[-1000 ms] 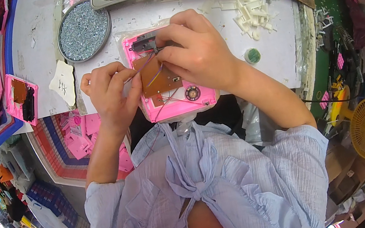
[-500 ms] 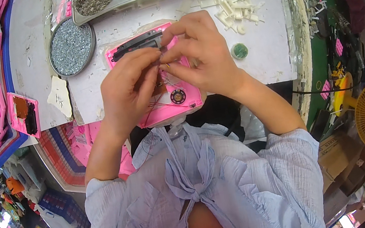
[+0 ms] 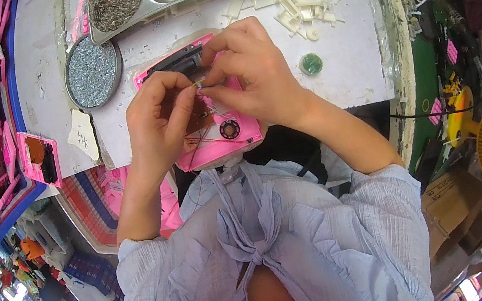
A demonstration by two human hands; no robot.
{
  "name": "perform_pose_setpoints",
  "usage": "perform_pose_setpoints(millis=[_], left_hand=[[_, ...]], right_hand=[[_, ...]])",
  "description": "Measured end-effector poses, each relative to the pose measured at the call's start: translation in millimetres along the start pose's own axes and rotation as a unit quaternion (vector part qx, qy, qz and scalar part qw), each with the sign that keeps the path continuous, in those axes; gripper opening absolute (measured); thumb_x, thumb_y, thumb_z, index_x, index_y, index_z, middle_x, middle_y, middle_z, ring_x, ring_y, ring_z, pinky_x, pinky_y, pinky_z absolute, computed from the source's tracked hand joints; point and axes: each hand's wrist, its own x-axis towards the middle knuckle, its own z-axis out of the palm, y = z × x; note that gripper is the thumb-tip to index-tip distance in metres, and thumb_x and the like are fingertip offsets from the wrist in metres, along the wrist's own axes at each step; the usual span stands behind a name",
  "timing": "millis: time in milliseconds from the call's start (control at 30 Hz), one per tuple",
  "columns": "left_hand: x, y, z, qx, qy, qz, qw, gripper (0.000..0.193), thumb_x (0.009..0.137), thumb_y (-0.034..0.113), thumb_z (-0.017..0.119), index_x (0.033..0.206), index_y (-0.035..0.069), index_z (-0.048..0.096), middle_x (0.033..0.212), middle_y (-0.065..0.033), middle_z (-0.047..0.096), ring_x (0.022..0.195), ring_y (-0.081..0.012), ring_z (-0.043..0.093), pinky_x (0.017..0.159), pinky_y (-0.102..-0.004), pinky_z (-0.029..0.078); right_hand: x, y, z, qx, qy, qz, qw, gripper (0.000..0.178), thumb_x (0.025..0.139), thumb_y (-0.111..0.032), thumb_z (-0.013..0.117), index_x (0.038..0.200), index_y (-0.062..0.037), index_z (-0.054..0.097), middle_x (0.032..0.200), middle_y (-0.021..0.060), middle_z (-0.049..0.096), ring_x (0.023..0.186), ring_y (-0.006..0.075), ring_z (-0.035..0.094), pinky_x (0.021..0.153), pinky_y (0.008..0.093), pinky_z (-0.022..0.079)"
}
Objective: The person is assembling a pink electronic toy, using a soldering iron to connect wires and a power screwdriver to secure the casing.
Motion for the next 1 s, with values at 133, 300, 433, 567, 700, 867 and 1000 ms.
perform_pose_setpoints(millis=[133, 300, 433, 567, 700, 867, 1000], left_hand=[[-4, -5, -8, 0.062, 0.038, 0.058, 0.996, 0.009, 0.091, 0.001, 0.067, 0.099, 0.000, 0.066, 0.087, -0.0098, 0.064, 0.067, -0.0190, 0.064, 0.061, -0.0304, 0.051], [-10, -9, -18, 0.051, 0.027, 0.041, 0.998, 0.010, 0.089, -0.001, 0.069, 0.098, 0.000, 0.067, 0.090, -0.0106, 0.066, 0.072, -0.0216, 0.064, 0.062, -0.0311, 0.050], [-16, -12, -18, 0.082, 0.042, 0.092, 0.992, 0.014, 0.083, -0.003, 0.074, 0.096, 0.001, 0.069, 0.090, -0.0114, 0.067, 0.076, -0.0238, 0.066, 0.065, -0.0324, 0.053], [-17, -11, -11, 0.076, 0.046, 0.091, 0.992, 0.015, 0.080, -0.003, 0.075, 0.093, 0.002, 0.070, 0.089, -0.0108, 0.067, 0.078, -0.0264, 0.068, 0.067, -0.0344, 0.054], [-13, -11, -1, 0.092, 0.059, 0.136, 0.985, 0.018, 0.076, 0.001, 0.078, 0.092, 0.006, 0.071, 0.088, -0.0066, 0.065, 0.077, -0.0252, 0.064, 0.068, -0.0373, 0.049], [3, -2, 11, 0.201, 0.086, 0.160, 0.963, 0.018, 0.068, 0.008, 0.082, 0.083, 0.011, 0.072, 0.094, -0.0046, 0.058, 0.090, -0.0255, 0.053, 0.081, -0.0387, 0.038], [5, -3, 22, 0.253, 0.070, 0.127, 0.956, 0.014, 0.066, 0.010, 0.081, 0.078, 0.012, 0.073, 0.098, -0.0062, 0.055, 0.097, -0.0275, 0.048, 0.086, -0.0401, 0.037]], right_hand=[[-30, -2, -58, -0.090, 0.057, 0.043, 0.993, 0.024, 0.070, -0.004, 0.082, 0.092, -0.0091, 0.074, 0.107, 0.0090, 0.066, 0.104, 0.0274, 0.059, 0.090, 0.0386, 0.047], [-132, 45, -204, 0.086, 0.444, 0.275, 0.849, 0.033, 0.097, -0.006, 0.065, 0.128, 0.0039, 0.059, 0.118, 0.0133, 0.067, 0.097, 0.0174, 0.065, 0.088, 0.0319, 0.053], [-178, 86, -277, 0.278, 0.502, 0.270, 0.773, 0.036, 0.101, -0.018, 0.063, 0.129, 0.0043, 0.057, 0.109, 0.0128, 0.063, 0.090, 0.0214, 0.059, 0.080, 0.0367, 0.052], [-169, 116, -302, 0.219, 0.543, 0.269, 0.765, 0.030, 0.102, -0.020, 0.064, 0.123, 0.0007, 0.059, 0.093, 0.0094, 0.060, 0.079, 0.0193, 0.055, 0.071, 0.0346, 0.049], [-173, 107, -317, 0.082, 0.575, 0.254, 0.773, 0.018, 0.099, -0.020, 0.068, 0.100, -0.0061, 0.057, 0.074, 0.0044, 0.054, 0.067, 0.0151, 0.052, 0.061, 0.0308, 0.045], [-194, 27, -286, 0.200, 0.601, 0.191, 0.750, 0.019, 0.098, -0.021, 0.060, 0.095, -0.0023, 0.063, 0.070, 0.0054, 0.051, 0.073, 0.0152, 0.052, 0.070, 0.0306, 0.047], [-135, -15, -149, 0.174, 0.448, 0.213, 0.850, 0.023, 0.096, -0.020, 0.062, 0.108, 0.0002, 0.063, 0.084, 0.0065, 0.060, 0.080, 0.0129, 0.053, 0.075, 0.0272, 0.047]])
